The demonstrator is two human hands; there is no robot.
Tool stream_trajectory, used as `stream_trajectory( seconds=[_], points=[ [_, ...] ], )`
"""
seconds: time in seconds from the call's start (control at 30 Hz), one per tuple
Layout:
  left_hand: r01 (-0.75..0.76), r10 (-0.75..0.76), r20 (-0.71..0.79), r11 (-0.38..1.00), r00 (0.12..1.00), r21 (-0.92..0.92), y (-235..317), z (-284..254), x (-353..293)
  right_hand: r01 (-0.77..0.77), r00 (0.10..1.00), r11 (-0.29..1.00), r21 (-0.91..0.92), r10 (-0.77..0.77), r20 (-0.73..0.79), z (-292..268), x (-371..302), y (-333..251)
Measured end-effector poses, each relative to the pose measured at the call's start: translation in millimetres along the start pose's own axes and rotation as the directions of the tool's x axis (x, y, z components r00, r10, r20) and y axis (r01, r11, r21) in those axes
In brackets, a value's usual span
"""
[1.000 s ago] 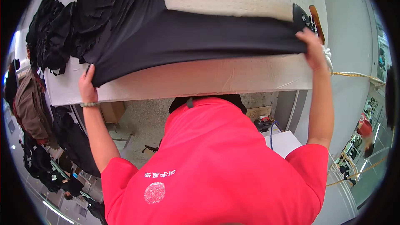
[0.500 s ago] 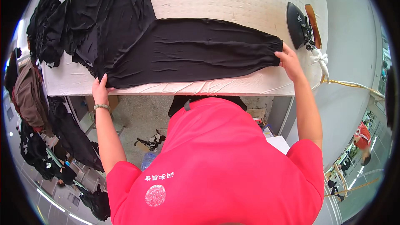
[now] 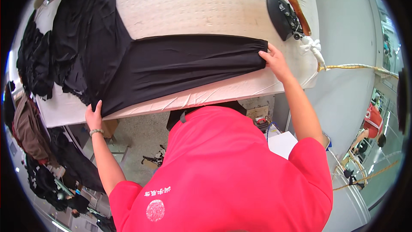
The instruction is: Iron and fold black garments on a pressing table.
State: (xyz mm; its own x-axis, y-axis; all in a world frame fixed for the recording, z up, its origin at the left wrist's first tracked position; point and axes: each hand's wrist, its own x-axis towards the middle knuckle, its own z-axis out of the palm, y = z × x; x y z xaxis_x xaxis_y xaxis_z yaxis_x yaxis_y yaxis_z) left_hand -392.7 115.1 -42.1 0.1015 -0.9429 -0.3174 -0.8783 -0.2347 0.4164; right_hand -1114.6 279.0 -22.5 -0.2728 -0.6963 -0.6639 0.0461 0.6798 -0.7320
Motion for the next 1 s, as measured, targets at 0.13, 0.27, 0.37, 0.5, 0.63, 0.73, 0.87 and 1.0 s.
stream_trajectory(
  seconds=[0.13,0.27,0.37,0.5,0.63,0.73,0.87,1.0],
  points=[
    [-0.051,0.092,-0.188,0.976,0.978,0.211,72.1,-3.0,5.8,0.171,0.942,0.923,-0.345,-0.256,-0.218,-3.7,7.9,-6.4],
    [-0.637,0.693,-0.121,0.708,0.711,0.306,191.9,11.1,33.3,0.329,0.784,0.565,-0.757,-0.61,-0.114,4.0,13.2,-33.2],
    [-0.867,0.868,0.096,0.468,0.488,0.172,269.4,48.5,62.6,0.347,0.716,0.318,-0.882,-0.697,0.031,15.4,14.8,-44.9],
    [-0.888,0.801,0.384,0.421,0.459,0.184,310.8,66.6,90.0,0.322,0.729,0.163,-0.933,-0.671,0.134,21.9,18.7,-43.9],
    [-0.92,0.757,0.523,0.324,0.391,0.219,318.7,60.1,103.5,0.27,0.769,0.237,-0.933,-0.636,0.062,15.6,27.8,-42.9],
    [-0.87,0.654,0.594,0.461,0.468,0.178,322.2,56.5,105.1,0.214,0.83,0.337,-0.917,-0.557,-0.011,9.5,34.6,-47.4],
    [-0.82,0.581,0.605,0.522,0.544,0.236,323.9,55.2,104.4,0.153,0.948,0.578,-0.802,-0.315,-0.047,4.5,39.6,-55.7],
    [-0.786,0.565,0.621,0.602,0.543,0.14,316.9,53.7,112.4,0.123,0.955,0.603,-0.788,-0.288,-0.071,0.8,43.8,-59.2]
  ],
)
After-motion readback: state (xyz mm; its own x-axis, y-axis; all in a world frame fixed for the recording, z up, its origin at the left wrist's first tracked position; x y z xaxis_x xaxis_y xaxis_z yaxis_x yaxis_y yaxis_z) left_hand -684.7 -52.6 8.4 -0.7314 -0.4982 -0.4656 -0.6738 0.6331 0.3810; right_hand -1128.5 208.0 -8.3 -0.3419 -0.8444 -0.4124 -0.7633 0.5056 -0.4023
